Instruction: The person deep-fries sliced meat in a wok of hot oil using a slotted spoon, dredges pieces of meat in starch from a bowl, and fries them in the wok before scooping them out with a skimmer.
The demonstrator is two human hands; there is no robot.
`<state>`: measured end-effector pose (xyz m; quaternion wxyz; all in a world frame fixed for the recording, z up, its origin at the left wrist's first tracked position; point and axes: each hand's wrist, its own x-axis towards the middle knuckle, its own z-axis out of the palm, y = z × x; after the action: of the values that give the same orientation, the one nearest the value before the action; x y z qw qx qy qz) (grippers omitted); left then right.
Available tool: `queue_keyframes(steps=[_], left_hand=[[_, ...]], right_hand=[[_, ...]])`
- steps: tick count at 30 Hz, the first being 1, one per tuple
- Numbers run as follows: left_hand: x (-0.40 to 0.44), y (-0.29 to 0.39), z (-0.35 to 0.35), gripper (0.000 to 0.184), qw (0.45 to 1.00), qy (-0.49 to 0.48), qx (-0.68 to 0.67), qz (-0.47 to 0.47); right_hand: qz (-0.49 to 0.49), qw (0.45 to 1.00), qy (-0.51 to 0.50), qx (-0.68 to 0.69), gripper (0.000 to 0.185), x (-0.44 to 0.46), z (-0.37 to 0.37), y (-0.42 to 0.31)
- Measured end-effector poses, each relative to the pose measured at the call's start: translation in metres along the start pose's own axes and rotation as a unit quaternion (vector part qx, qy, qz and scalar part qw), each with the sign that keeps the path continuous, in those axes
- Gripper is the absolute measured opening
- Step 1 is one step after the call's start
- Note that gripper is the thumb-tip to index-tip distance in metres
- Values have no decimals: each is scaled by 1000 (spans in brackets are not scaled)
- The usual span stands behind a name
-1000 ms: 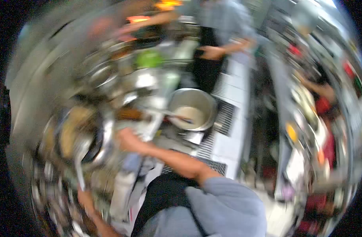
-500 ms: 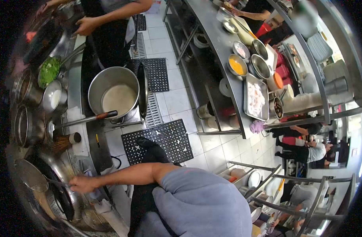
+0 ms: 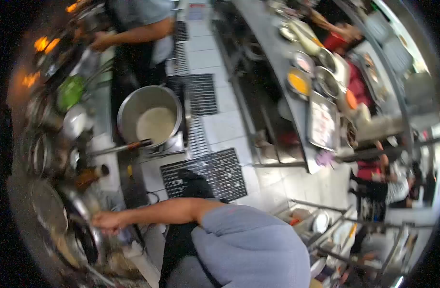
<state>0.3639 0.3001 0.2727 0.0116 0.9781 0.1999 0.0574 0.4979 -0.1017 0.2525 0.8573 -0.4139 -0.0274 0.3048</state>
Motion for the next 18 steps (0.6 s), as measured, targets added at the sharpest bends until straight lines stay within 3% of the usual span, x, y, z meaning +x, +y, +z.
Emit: queue_keyframes(steps=[2, 3, 4, 6, 8, 10, 11, 12, 13, 14, 18], left_hand=[[43, -99, 90, 51, 994, 16, -97, 55], [15, -16, 24, 52, 996, -44, -80, -6], [-19, 93, -60, 54, 991, -106, -55, -65], [-19, 99, -67, 47, 980, -122, -111, -111], [-19, 66, -42, 47, 994, -41, -90, -46], [-26, 77, -66, 47, 996, -33, -44, -74], [-29, 77, -76, 48, 994, -45, -32, -89], [-31, 78, -82, 48, 995, -25, -25, -88], [-36, 75, -85, 48, 996, -4, -21, -82], [-38, 72, -87, 48, 996, 6, -22, -82], [-41, 72, -105, 41, 998, 25, -19, -56]], right_hand=[[19, 999, 0, 47, 42, 3, 1, -2], [23, 999, -3, 33, 41, -8, 5, -20], [13, 994, -34, 105, 42, -12, 5, -26], [31, 994, -61, 82, 47, -11, 1, -33], [14, 998, -16, -51, 43, -10, 6, -46], [-1, 986, 11, -166, 39, -20, 20, -76], [-33, 958, 41, -281, 39, -18, 25, -83], [-53, 947, 56, -311, 39, -9, 22, -89], [-118, 900, 70, -415, 37, -4, 24, -96], [-176, 870, 79, -454, 33, 6, 22, -100], [-252, 776, 106, -569, 31, 36, 29, -136]])
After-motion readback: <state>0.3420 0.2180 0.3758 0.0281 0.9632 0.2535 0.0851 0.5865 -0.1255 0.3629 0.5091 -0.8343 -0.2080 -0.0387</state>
